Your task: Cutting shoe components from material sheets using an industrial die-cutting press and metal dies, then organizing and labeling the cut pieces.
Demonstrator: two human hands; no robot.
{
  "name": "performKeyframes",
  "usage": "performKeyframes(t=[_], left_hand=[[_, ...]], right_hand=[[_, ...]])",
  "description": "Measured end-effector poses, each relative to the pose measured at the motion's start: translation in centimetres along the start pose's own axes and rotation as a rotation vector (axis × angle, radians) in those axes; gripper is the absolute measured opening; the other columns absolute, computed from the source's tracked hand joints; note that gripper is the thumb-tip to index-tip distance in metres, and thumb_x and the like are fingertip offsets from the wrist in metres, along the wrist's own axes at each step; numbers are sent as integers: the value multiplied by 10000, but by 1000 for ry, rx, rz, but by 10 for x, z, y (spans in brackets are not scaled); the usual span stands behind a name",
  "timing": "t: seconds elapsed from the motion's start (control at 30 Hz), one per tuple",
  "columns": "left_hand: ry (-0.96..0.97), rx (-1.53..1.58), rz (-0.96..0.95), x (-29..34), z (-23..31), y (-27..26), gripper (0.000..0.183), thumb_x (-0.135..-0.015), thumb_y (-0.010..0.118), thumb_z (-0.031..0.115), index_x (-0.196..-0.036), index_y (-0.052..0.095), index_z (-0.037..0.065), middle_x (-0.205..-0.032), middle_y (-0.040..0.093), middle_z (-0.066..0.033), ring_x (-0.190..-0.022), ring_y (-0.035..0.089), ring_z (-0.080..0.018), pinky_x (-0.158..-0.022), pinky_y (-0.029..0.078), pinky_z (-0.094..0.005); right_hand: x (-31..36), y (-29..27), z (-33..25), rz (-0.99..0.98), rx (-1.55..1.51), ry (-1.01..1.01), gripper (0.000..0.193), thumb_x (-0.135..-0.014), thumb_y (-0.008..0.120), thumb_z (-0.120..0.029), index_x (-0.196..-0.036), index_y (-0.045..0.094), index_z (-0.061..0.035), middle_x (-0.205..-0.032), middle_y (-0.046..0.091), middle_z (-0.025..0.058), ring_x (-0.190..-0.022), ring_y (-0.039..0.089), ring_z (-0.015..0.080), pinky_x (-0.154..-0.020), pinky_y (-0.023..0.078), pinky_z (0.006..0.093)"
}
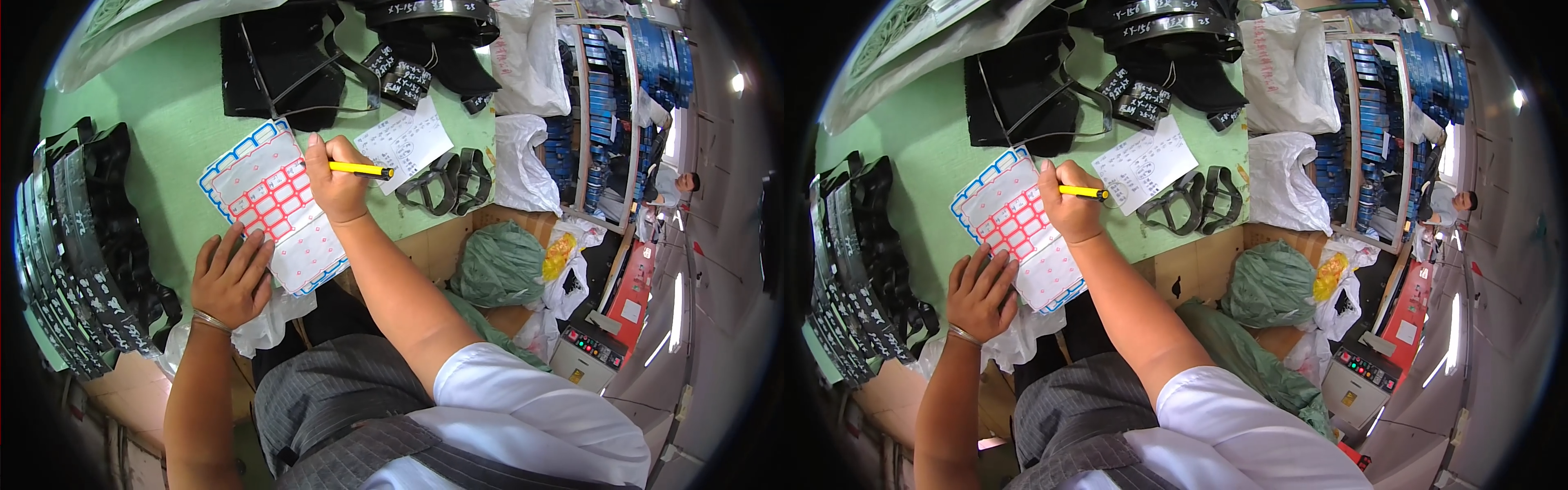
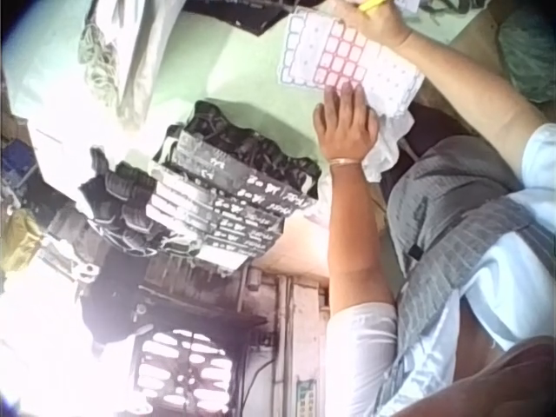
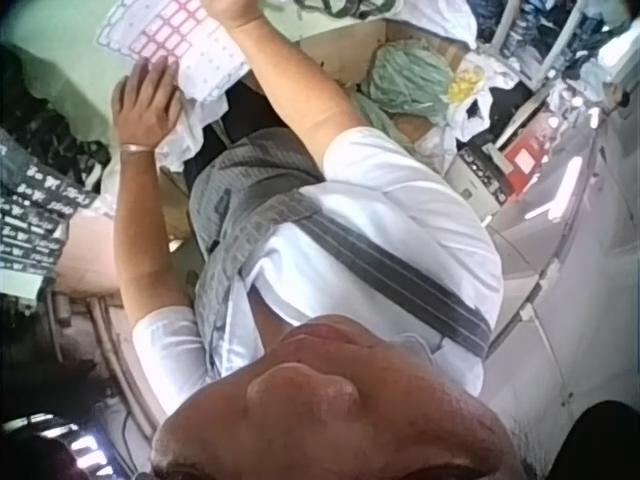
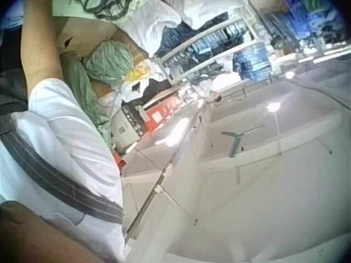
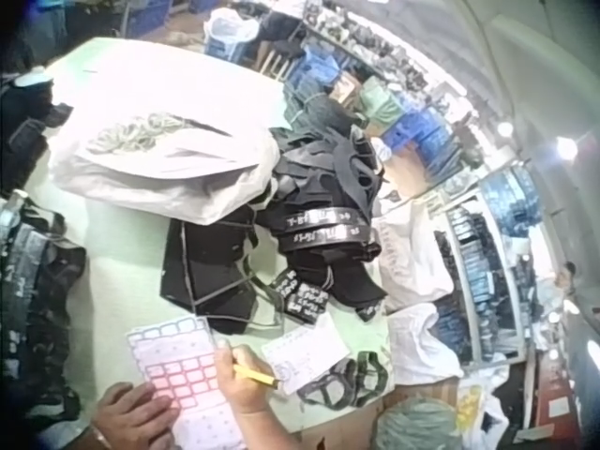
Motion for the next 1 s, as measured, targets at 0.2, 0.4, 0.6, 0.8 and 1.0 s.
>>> performKeyframes(t=[0.2, 0.4, 0.6, 0.8, 1.0], left_hand=[[-7, -6, 13, 1, -1, -2, 431, -733, 653, 226, -1160, 655, 163, -1256, 592, -13, -1216, 527, -253, -1003, 383, -436], [-6, 12, 8, 0, -1, -1, 440, -727, 653, 221, -1161, 654, 151, -1242, 600, -26, -1205, 534, -263, -991, 390, -439], [2, 18, 19, 3, -1, 0, 444, -718, 655, 215, -1156, 658, 145, -1236, 604, -40, -1200, 537, -277, -986, 390, -441], [-5, 28, 22, 2, -2, 0, 453, -712, 663, 212, -1161, 654, 148, -1235, 605, -41, -1196, 541, -276, -981, 396, -437], [-9, 13, 15, 1, -2, -1, 436, -737, 660, 232, -1166, 646, 160, -1235, 604, -8, -1209, 534, -238, -983, 407, -431]], right_hand=[[3, 1, 2, -35, -61, 60, 373, -880, 648, -133, -599, 411, -75, -488, 443, 85, -391, 431, 252, -391, 330, 356], [9, -2, 12, -42, -96, 154, 375, -894, 634, -141, -599, 414, -67, -488, 445, 80, -389, 408, 229, -399, 321, 352], [5, 0, 4, -64, -82, 88, 371, -887, 641, -126, -598, 416, -67, -486, 456, 70, -387, 418, 220, -394, 326, 338], [3, 0, 2, -80, -65, 42, 365, -885, 639, -116, -600, 417, -62, -491, 466, 72, -388, 425, 215, -393, 329, 334], [5, -1, 5, -63, -82, 99, 367, -884, 633, -113, -594, 414, -63, -495, 464, 78, -395, 424, 223, -399, 333, 345]])
Point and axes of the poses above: each hand's wrist, its own x-axis away from the middle knuckle, its own y-axis out of the palm, z = x × y, the point moved 3 cm from there along -x, towards the middle knuckle
